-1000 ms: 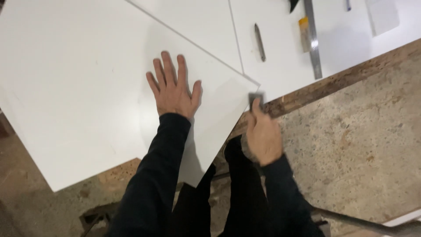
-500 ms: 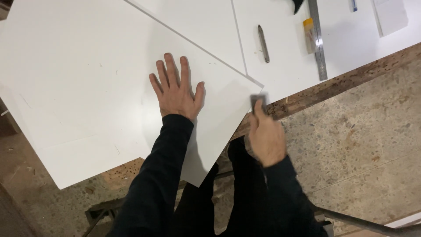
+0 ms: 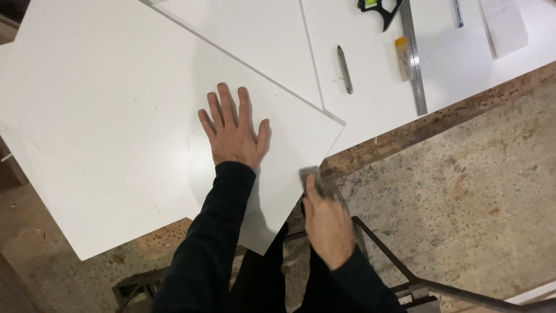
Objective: Cleaning the edges and surfaces of white furniture panels using a metal scraper tool in a workshop.
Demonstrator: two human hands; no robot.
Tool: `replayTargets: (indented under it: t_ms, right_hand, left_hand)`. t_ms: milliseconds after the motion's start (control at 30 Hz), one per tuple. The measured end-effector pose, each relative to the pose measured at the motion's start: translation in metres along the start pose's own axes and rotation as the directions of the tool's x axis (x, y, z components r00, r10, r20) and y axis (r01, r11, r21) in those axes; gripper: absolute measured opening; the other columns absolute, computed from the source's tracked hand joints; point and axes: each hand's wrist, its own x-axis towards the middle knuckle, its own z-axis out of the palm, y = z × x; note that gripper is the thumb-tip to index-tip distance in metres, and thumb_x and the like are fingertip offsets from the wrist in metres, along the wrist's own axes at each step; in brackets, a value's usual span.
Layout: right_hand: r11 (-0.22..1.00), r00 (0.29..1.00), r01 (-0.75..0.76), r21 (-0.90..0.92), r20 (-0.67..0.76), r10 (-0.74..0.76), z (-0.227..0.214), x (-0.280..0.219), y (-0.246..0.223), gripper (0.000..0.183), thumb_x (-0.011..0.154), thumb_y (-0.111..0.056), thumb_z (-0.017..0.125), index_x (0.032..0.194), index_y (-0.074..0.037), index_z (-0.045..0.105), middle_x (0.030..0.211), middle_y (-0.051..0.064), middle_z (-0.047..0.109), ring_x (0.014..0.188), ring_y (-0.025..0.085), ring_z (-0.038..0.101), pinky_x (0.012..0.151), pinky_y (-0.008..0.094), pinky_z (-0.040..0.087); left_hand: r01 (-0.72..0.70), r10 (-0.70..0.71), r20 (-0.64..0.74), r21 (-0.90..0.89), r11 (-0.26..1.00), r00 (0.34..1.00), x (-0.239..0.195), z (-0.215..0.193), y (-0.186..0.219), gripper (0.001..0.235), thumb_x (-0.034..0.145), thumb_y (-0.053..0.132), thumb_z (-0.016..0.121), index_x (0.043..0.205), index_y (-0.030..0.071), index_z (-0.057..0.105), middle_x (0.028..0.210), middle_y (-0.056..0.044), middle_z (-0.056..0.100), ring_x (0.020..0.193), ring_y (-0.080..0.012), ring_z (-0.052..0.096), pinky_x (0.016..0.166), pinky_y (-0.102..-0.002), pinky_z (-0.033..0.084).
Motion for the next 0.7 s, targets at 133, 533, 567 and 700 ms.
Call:
replayTargets:
  t_ms: [133,533,567,700]
  right_hand:
    - [0.948,0.936,0.309,0.074,-0.199,-0.290,0.009,0.020,0.025,0.053,0.104,-0.027,0.052,0.152,-0.004,0.045,0.054,0.010,0.063,0.035,0.014,0.057,0.036,0.028,0.051]
    - [0.981,0.956,0.149,0.128,-0.272,-0.110,-0.018,0.033,0.011,0.053,0.107,-0.024,0.052,0.153,0.002,0.042,0.054,0.018,0.061,0.036,0.025,0.054,0.033,0.039,0.044]
    - [0.986,0.964,0.121,0.115,-0.249,-0.089,-0.011,0.030,0.012,0.052,0.105,-0.024,0.053,0.152,-0.001,0.044,0.055,0.017,0.062,0.037,0.024,0.057,0.033,0.037,0.048]
    - [0.983,0.991,0.113,0.146,-0.088,-0.100,-0.002,0.025,0.016,0.056,0.101,-0.025,0.056,0.151,-0.003,0.045,0.053,0.015,0.066,0.036,0.022,0.062,0.036,0.036,0.050]
  left_hand:
    - [0.021,-0.020,0.024,-0.018,1.000,1.000,-0.002,-0.004,0.002,0.080,0.101,0.052,0.050,0.165,0.011,0.024,0.169,-0.024,0.008,0.156,-0.0469,0.006,0.122,-0.069,0.005]
    - [0.010,-0.010,-0.015,0.002,1.000,1.000,0.004,-0.005,0.002,0.080,0.102,0.052,0.051,0.166,0.011,0.026,0.173,-0.023,0.009,0.158,-0.0462,0.008,0.125,-0.069,0.007]
    - [0.015,-0.015,-0.011,0.007,1.000,1.000,0.009,-0.005,0.002,0.080,0.101,0.053,0.051,0.165,0.012,0.026,0.171,-0.023,0.009,0.157,-0.0461,0.008,0.124,-0.069,0.007]
    - [0.024,-0.024,0.014,-0.001,1.000,1.000,0.001,-0.004,0.002,0.080,0.100,0.052,0.052,0.165,0.012,0.027,0.170,-0.023,0.010,0.156,-0.0468,0.009,0.122,-0.069,0.007]
